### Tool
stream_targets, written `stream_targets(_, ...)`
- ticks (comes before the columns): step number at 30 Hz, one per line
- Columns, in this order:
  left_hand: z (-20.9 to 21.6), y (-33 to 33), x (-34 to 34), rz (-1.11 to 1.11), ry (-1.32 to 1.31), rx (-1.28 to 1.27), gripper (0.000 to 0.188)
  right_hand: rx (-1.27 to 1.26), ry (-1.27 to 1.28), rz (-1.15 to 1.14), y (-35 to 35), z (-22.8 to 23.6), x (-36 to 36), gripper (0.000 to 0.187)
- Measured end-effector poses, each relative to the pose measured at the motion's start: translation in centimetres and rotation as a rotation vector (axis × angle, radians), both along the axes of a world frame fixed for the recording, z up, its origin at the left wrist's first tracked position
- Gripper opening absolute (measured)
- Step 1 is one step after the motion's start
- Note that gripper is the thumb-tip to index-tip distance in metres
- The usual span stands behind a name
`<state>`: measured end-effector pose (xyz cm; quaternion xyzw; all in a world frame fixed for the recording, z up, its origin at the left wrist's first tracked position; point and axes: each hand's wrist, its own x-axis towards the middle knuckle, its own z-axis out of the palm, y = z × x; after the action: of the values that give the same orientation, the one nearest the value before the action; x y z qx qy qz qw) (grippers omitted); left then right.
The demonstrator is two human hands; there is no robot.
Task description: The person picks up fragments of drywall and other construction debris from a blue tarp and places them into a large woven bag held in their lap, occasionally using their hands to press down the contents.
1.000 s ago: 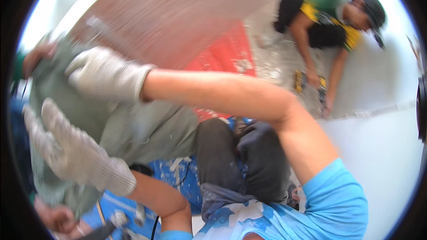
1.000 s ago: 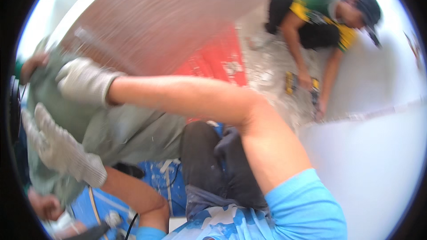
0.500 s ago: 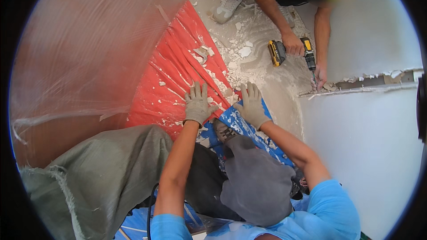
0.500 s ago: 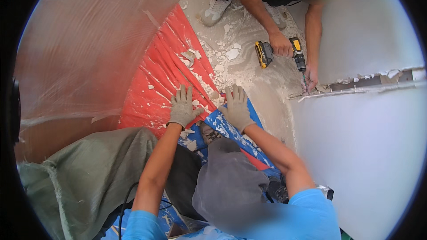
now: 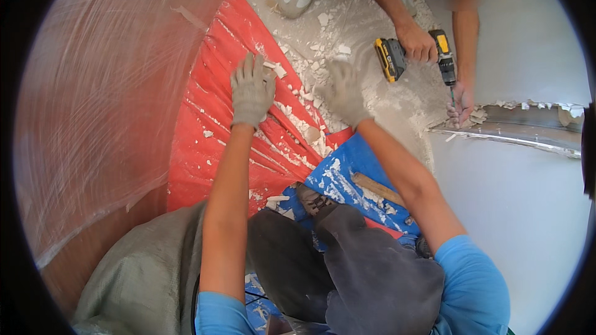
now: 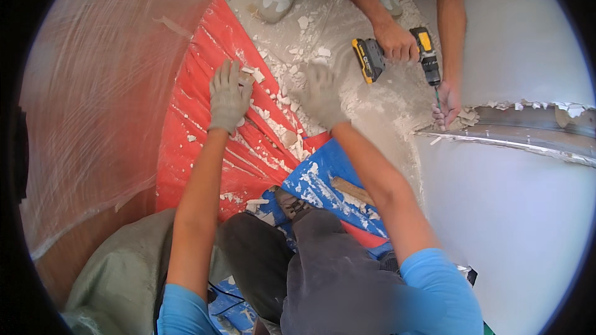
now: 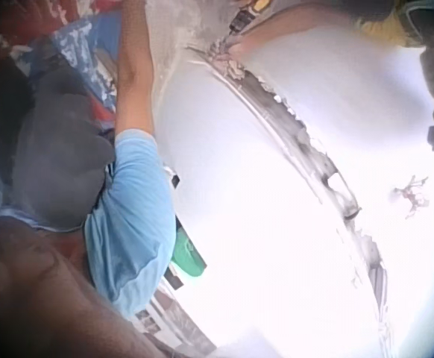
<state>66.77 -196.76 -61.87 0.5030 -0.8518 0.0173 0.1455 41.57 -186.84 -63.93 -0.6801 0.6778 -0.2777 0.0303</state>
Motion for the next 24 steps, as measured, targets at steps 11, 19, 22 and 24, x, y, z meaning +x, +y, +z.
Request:
stream_targets(11, -0.6, 8.7, -3.8, -0.129, 0.141, 0.336, 0.084, 0.23, 0.196, 0.219, -5.3, -0.8, 1.8, 0.057)
stream_targets(19, -2.2, 15.2, -6.6, -0.174, 0.302, 0.371, 0.094, 0.209, 0.032, 0.399, 6.0, 1.2, -6.2, 0.056)
stream_targets(22, -4.0, 13.6, -8.1, -0.255, 0.385, 0.139, 0.093, 0.124, 0.091, -0.086, 10.0, -1.4, -10.0, 0.064)
stream_targets(24, -2.2, 9.4, -10.0, -0.307, 0.277, 0.157, 0.088, 0.194, 0.111, -0.155, 12.5, -2.8, -9.4, 0.073)
